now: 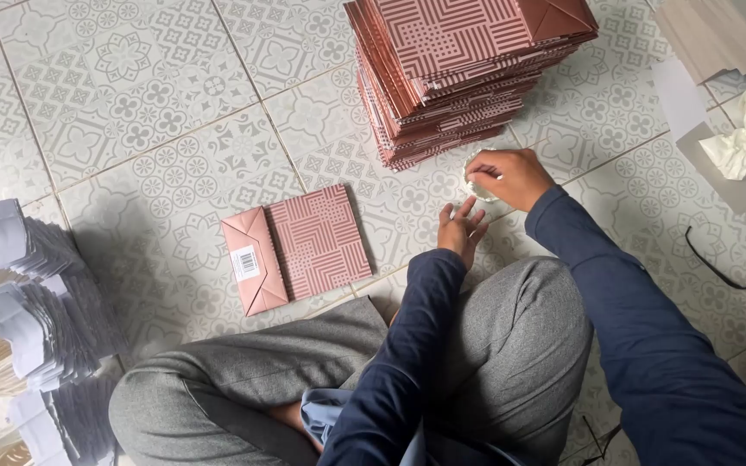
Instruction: The person sits on the floor and assembles patterned paper gift bags. They apply glue to white paper tabs, attach them to the bag, and thread white rope handles through the tabs to secure them. The finished bags are stacked on the floor.
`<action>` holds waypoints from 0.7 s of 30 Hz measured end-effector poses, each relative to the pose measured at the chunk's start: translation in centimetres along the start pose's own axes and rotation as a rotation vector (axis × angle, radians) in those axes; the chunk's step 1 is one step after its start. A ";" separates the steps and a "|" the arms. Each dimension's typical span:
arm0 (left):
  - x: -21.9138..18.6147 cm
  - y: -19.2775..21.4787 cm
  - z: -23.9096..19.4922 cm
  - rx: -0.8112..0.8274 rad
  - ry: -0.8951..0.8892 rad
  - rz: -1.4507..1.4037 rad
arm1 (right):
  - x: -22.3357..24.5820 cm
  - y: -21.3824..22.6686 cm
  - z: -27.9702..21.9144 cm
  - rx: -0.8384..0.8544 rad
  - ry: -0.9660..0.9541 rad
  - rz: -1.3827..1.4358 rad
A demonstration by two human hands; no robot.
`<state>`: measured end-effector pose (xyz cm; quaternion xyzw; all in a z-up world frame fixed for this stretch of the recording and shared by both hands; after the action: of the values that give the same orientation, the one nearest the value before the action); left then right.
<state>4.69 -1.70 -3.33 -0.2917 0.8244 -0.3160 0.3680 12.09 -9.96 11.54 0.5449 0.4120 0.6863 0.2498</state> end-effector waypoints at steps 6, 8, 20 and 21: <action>-0.1 1.5 0.4 -0.002 -0.012 0.009 | -2.8 3.5 -1.9 -0.137 -0.086 0.054; 0.0 2.3 1.0 -0.014 -0.027 0.030 | -3.3 3.7 -2.5 -0.131 -0.088 0.068; 0.2 3.1 2.9 -0.045 -0.070 0.234 | -1.9 -0.3 -0.5 0.006 0.217 -0.092; 0.5 3.1 3.1 -0.045 -0.069 0.250 | -1.2 -0.7 -0.1 0.018 0.271 -0.110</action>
<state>6.05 -1.05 -7.48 -0.2057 0.8481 -0.2390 0.4258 12.28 -10.55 10.27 0.4263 0.4774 0.7349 0.2242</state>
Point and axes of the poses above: each hand's wrist, its own z-axis towards the middle knuckle, its own y-axis out of the back of the hand, x = y × z, the point moved 6 cm from there along z, towards the middle knuckle, and after that the axes turned 2 degrees about x, right-handed, at the moved point
